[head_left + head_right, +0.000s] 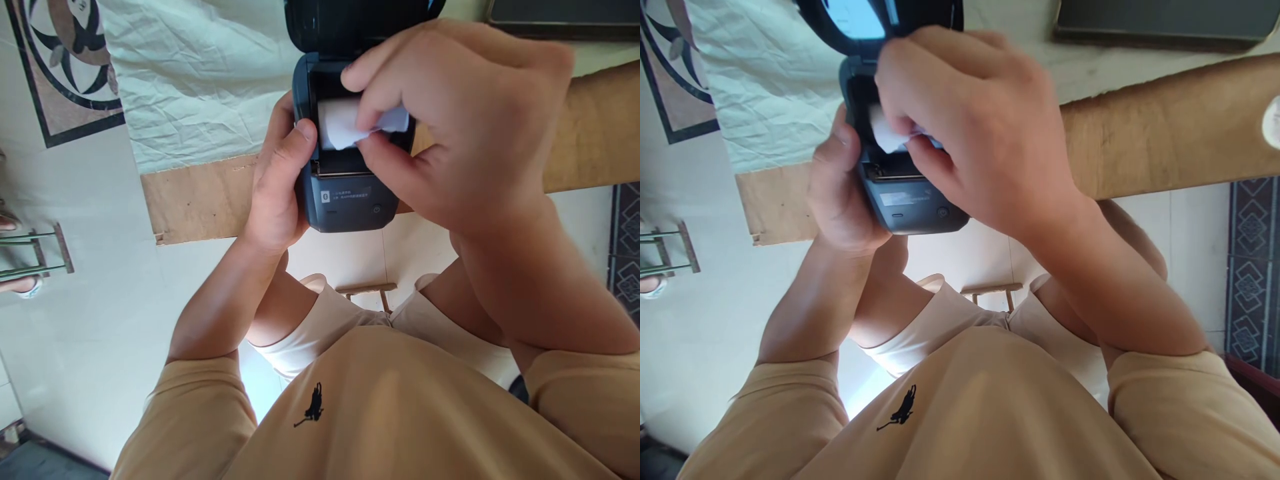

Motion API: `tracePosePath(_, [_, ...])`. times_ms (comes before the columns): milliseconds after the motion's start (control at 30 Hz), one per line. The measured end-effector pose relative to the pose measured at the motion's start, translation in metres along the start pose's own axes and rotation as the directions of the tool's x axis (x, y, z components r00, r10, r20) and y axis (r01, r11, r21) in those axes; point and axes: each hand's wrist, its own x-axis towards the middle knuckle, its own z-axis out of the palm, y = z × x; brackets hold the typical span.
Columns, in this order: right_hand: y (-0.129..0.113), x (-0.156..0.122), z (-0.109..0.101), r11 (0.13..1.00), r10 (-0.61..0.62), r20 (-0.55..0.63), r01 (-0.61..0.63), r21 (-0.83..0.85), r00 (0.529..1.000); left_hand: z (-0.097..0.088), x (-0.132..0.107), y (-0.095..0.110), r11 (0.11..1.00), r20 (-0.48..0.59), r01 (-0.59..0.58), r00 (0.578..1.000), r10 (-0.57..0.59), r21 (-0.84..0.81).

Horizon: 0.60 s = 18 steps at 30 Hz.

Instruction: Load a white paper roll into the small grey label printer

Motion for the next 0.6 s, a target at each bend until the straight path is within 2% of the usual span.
tracePosePath(200, [-0.012,-0.010,-0.001,0.989,0.029,0.144,-0.050,0.143,0.989,-0.004,-0.011,-0.005,0.997,0.007,0.059,0.998,-0.059,0.046])
tracePosePath(333, [-0.008,-0.007,0.000,0.994,-0.015,0.155,-0.003,0.111,0.988,-0.014,-0.014,-0.010,0.998,0.165,-0.055,0.985,0.054,0.006])
tracePosePath(400, [-0.003,-0.005,0.001,0.990,-0.135,0.080,0.130,0.063,0.988,-0.019,-0.010,-0.012,0.994,0.247,-0.108,0.963,0.113,-0.033])
tracePosePath(467, [0.001,-0.004,0.002,0.956,-0.290,-0.027,0.291,0.024,0.957,-0.025,-0.006,-0.012,0.993,0.306,-0.116,0.945,0.117,-0.020])
tracePosePath(500, [0.004,-0.004,0.001,0.935,-0.352,-0.066,0.353,0.018,0.934,-0.027,-0.004,-0.012,0.995,0.264,-0.083,0.962,0.067,0.049])
tracePosePath(533, [0.007,-0.005,0.001,0.915,-0.399,-0.115,0.404,0.023,0.910,-0.030,-0.002,-0.013,0.995,0.281,-0.048,0.959,0.022,0.084])
tracePosePath(567, [0.010,-0.006,0.000,0.908,-0.409,-0.147,0.418,0.036,0.901,-0.034,0.000,-0.015,0.994,0.337,-0.091,0.939,0.067,0.055])
tracePosePath(600, [0.015,-0.008,-0.002,0.916,-0.367,-0.179,0.388,0.100,0.913,-0.038,0.002,-0.017,0.992,0.408,-0.118,0.908,0.094,0.036])
